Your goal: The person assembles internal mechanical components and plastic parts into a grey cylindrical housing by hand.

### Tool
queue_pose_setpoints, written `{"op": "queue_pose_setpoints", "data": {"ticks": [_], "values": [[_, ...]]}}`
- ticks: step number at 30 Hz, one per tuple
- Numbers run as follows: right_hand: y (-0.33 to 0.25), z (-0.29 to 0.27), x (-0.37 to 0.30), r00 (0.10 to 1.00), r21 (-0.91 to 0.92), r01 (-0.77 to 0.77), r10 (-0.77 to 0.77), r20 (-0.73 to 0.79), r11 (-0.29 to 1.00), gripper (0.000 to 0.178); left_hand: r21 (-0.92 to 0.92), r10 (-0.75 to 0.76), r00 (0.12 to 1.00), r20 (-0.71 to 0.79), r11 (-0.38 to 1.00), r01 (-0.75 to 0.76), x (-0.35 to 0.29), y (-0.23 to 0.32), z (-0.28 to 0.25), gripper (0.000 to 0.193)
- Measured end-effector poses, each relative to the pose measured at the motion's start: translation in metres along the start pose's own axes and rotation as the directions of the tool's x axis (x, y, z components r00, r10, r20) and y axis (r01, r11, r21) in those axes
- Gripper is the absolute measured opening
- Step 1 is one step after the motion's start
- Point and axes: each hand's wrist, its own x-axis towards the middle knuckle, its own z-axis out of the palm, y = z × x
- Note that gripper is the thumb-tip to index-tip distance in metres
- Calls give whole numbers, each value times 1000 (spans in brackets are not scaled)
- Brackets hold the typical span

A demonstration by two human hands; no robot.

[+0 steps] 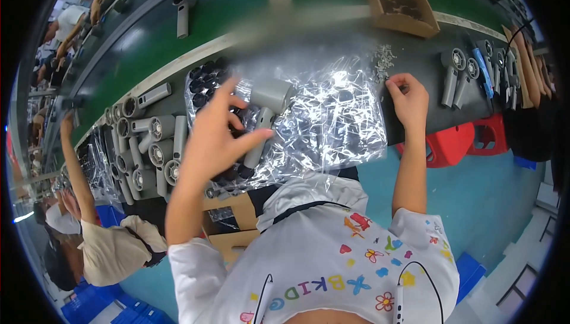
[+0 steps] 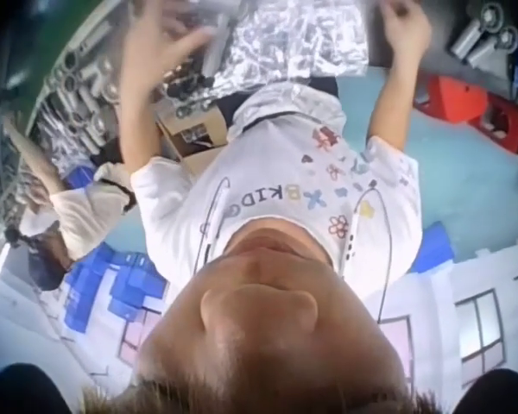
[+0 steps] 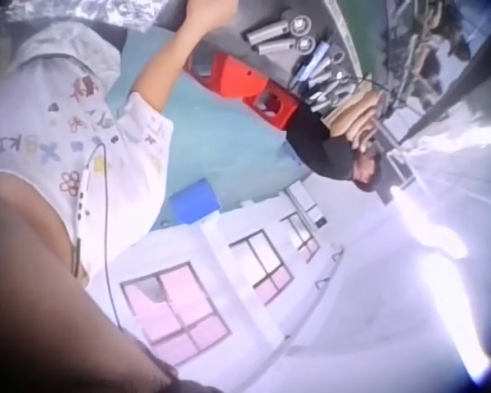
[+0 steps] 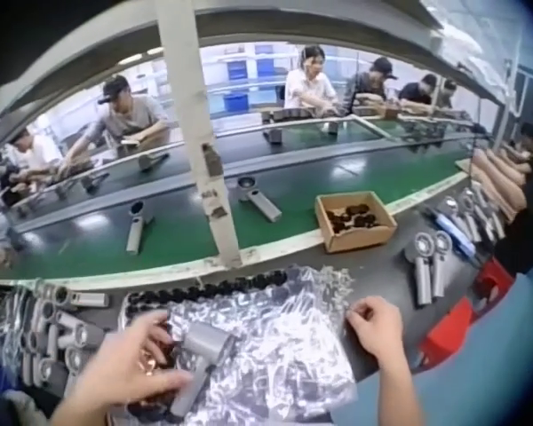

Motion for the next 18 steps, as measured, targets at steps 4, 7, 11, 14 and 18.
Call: {"op": "queue_pose_setpoints", "data": {"ticks": [4, 7, 11, 14, 18], "values": [[-25, -5, -12, 999, 322, 4, -21, 48, 947, 15, -53, -47, 995, -83, 998, 42, -8, -6, 37, 91], [-67, -12, -31, 970, 632, -72, -92, 223, 772, 14, -383, -193, 981, -34, 909, 165, -14, -13, 42, 82], [-134, -10, -64, 910, 678, -86, -219, 352, 730, 12, -824, -106, 989, -106, 565, -28, -28, -4, 56, 70], [-165, 5, -75, 811, 679, 194, -505, 295, 708, 12, -943, -176, 982, -62, 331, 0, -38, 9, 60, 71], [-187, 22, -80, 671, 617, 535, -734, 105, 577, 14, -959, -269, 961, -69, 284, 10, -43, 16, 64, 71]]}}
